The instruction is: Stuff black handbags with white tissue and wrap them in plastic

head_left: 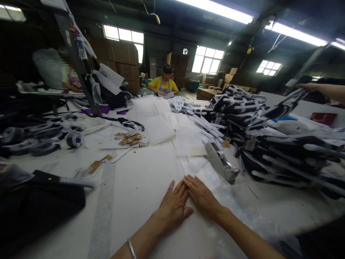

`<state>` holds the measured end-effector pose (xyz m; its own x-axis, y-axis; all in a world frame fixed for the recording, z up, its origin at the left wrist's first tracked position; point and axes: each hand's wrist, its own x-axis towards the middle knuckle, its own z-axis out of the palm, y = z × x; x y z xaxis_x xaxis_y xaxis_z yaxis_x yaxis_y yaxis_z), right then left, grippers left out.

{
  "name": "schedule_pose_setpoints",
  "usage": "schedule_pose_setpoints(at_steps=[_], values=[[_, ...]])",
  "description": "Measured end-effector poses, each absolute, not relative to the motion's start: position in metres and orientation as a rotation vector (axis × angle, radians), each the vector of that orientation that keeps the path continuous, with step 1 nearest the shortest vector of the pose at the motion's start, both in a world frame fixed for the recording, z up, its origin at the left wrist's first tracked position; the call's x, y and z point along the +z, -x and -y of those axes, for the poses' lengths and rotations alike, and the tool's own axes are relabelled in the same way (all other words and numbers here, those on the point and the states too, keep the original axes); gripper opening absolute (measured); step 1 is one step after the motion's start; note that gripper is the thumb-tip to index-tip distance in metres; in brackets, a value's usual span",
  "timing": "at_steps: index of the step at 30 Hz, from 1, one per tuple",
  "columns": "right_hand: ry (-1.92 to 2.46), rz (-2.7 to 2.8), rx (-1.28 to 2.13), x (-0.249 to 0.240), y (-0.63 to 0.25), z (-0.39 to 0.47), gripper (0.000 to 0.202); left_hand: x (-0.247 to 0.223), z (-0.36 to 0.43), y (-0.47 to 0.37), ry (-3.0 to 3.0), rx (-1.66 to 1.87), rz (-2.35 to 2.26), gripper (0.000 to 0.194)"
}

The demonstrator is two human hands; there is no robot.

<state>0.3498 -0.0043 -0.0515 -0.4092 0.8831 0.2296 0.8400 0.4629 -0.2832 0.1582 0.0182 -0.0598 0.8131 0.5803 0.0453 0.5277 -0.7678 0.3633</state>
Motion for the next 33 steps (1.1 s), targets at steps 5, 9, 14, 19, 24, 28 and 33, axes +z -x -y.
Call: schedule_pose_setpoints(at_steps=[5,9,14,19,24,28,33], values=[[1.491,2.420,0.108,-0.053,-0.356,-0.010,0.045,-0.058,-0.002,-0.148,-2.624,0.197,-0.845,0.074],[1.507,2.472,0.027,-0.049,-0.348,-0.016,0.049,-0.058,0.015,-0.145,-2.622,0.206,-0.866,0.079],[1.484,2.513,0.062,-0.050,-0.339,-0.017,0.049,-0.063,0.025,-0.139,-2.627,0.255,-0.775,0.078],[1.566,2.258,-0.113,-0.031,-0.367,-0.018,0.039,-0.063,0.018,-0.144,-2.597,0.199,-0.816,0.075],[2.251,1.539,-0.209,0.015,-0.438,-0.037,0.073,-0.060,-0.017,-0.159,-2.634,0.485,-1.161,0.050],[2.450,1.386,0.096,0.030,-0.467,-0.066,0.101,-0.052,-0.065,-0.185,-2.664,0.493,-1.383,0.064],[2.398,1.334,0.303,0.024,-0.476,-0.092,0.119,-0.046,-0.094,-0.224,-2.629,0.206,-1.350,0.079]])
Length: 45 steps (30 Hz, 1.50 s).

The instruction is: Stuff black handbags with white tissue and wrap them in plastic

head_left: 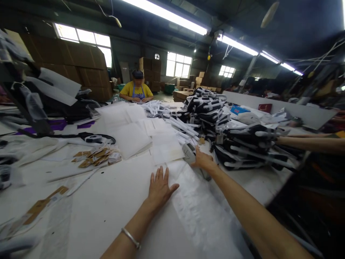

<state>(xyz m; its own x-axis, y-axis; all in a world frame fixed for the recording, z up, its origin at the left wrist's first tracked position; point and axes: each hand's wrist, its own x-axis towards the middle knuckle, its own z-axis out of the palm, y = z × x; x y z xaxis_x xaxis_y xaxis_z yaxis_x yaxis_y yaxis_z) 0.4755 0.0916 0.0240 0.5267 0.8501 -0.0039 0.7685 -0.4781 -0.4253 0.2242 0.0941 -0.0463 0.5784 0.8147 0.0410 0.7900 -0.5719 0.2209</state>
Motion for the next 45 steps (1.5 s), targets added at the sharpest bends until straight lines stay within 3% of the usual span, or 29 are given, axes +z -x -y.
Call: schedule_pose_setpoints(at_steps=[7,21,24,28,33,38,45], values=[[2.370,1.242,0.293,0.014,-0.503,-0.093,0.101,-0.062,-0.091,-0.249,-2.658,0.159,-1.281,0.086],[2.754,1.365,0.008,0.031,-0.553,-0.074,0.105,-0.062,-0.103,-0.301,-2.553,0.274,-1.065,0.099],[2.607,1.513,-0.290,0.032,-0.524,-0.064,0.088,-0.051,-0.103,-0.294,-2.549,0.298,-1.056,0.099],[1.967,2.016,-0.576,0.009,-0.452,-0.026,0.057,-0.046,-0.089,-0.246,-2.575,0.365,-1.128,0.086],[1.526,2.493,-0.341,-0.046,-0.391,0.013,0.052,-0.064,-0.068,-0.174,-2.611,0.283,-1.170,0.081],[1.601,2.475,-0.152,-0.070,-0.413,0.009,0.054,-0.063,-0.061,-0.153,-2.546,0.221,-1.141,0.080],[1.623,2.495,-0.184,-0.078,-0.446,-0.015,0.053,-0.059,-0.049,-0.126,-2.525,0.360,-1.007,0.080]])
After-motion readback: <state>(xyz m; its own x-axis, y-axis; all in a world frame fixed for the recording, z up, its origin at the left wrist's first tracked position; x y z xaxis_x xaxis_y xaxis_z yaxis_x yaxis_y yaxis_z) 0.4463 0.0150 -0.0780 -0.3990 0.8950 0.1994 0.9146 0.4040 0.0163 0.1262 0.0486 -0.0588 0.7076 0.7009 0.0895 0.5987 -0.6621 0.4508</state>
